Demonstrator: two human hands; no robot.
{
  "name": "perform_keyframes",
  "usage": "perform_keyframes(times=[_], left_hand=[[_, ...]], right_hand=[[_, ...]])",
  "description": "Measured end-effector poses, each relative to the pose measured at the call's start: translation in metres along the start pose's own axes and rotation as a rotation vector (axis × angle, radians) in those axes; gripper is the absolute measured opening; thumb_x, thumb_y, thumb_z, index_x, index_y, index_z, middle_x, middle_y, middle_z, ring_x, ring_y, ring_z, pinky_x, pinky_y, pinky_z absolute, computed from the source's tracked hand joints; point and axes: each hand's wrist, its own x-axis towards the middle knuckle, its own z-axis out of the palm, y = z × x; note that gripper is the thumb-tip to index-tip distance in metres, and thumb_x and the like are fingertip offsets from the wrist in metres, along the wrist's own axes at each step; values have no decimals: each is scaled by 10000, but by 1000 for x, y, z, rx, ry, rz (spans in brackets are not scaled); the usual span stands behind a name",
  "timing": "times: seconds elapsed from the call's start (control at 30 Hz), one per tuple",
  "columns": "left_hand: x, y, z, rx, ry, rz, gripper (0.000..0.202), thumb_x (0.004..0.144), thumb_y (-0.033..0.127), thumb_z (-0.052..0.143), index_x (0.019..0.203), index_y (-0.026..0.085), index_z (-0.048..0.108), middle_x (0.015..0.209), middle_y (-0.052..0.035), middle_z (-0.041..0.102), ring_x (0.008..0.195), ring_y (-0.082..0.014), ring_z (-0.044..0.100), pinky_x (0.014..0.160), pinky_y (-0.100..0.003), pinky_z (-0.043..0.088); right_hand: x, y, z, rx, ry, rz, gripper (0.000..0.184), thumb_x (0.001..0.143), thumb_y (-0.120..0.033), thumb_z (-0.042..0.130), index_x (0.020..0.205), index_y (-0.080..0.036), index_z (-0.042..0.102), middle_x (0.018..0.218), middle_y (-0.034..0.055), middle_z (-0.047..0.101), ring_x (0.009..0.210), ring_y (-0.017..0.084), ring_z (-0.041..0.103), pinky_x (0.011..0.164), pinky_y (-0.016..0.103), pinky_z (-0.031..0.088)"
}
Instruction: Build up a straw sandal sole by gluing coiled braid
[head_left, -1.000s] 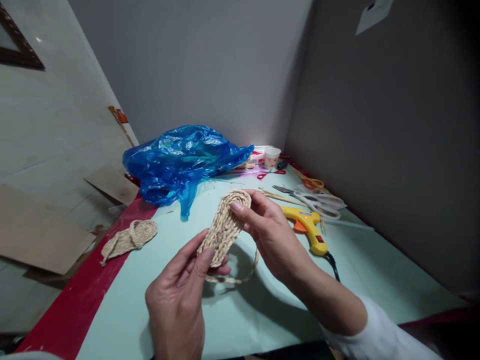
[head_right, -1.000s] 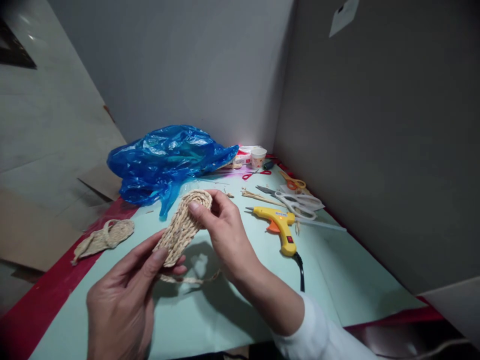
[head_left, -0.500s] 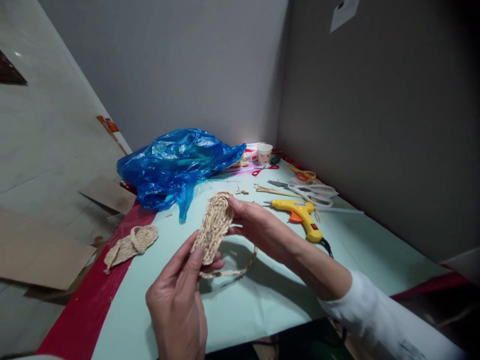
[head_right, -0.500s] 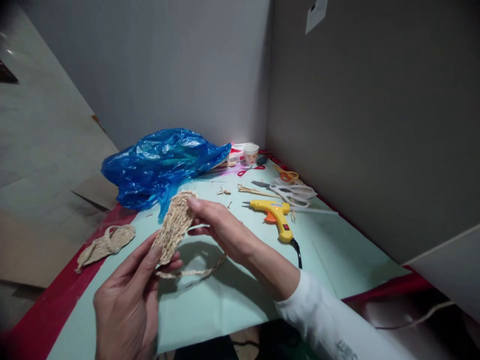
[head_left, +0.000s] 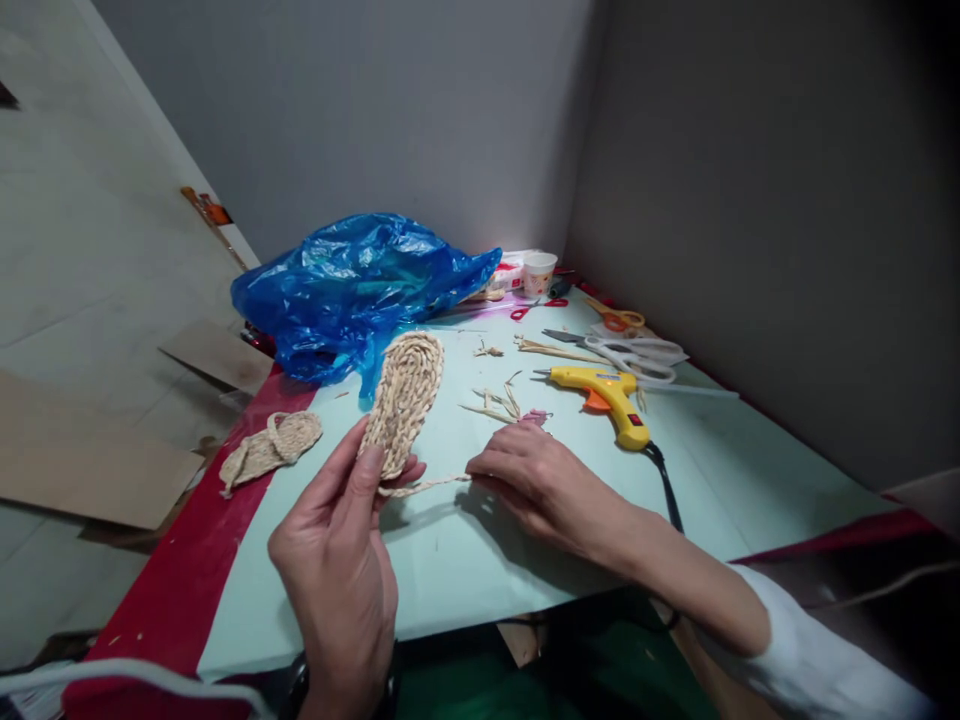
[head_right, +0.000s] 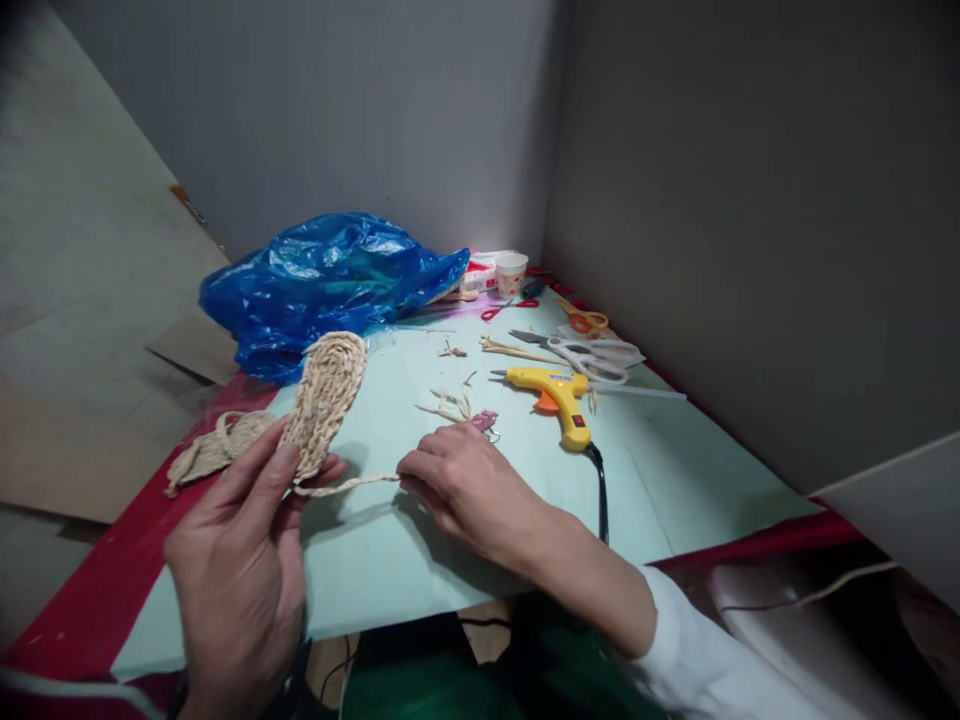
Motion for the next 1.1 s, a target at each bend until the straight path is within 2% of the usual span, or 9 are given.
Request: perform_keyframes(times=[0.1,0.2,0.3,0.43,0.6,0.7,0.97,1.1], left_hand=[[0,-4,-3,64,63,28,282,761,218,828,1040,181,811,960,-21,831,774,-161,763,738,-231,625],[0,-9,-7,131,47,53,323,771,266,828,1087,207,801,1075,-15,818,913,-192,765,844,-260,626],[0,-13,-10,148,3,74,340,793,326,813,1116,219,793,1047,-6,823,789,-169,772,765,-253,650],[0,-15,-10,171,-18,77,327,781,320,824,1095,232,800,1034,4,827,662,-142,765,651,-209,641],[0,-17,-16,293,-44,54,341,775,380,820,1096,268,801,1001,7,832,650,-151,772,669,-209,607],[-1,-19,-19,327,-48,50,365,766,397,820,1108,271,797,991,-2,832,659,-174,775,671,-244,610],[-4,-21,-17,227,-3,24,353,739,348,848,1075,249,807,980,8,834,644,-141,761,681,-202,606],[-4,-23,-19,188,7,0,356,727,334,861,1066,235,810,988,-2,835,618,-137,759,644,-187,601]], right_hand=[[3,-2,-10,-36,159,-47,190,1016,-184,466,999,-141,650,902,100,621,840,194,545,724,327,415],[9,-8,-22,-54,265,-89,136,1013,-187,509,989,-170,641,883,73,616,825,170,550,708,296,430],[16,-12,-27,-69,309,-113,115,999,-171,539,974,-173,651,870,65,619,819,167,552,709,294,437],[25,-9,-27,-72,342,-116,116,1001,-170,553,975,-169,667,866,65,624,815,165,554,717,293,443],[32,-1,-27,-78,351,-81,122,994,-268,609,956,-186,692,860,56,635,826,172,562,737,297,438],[34,1,-27,-72,346,-58,89,976,-246,638,957,-187,701,858,47,631,830,169,564,737,290,428],[37,4,-19,11,394,-20,52,947,-209,670,915,-175,694,859,42,643,821,161,571,741,284,421],[38,7,-17,92,356,15,56,950,-198,660,934,-160,698,880,43,658,825,152,583,751,280,421]])
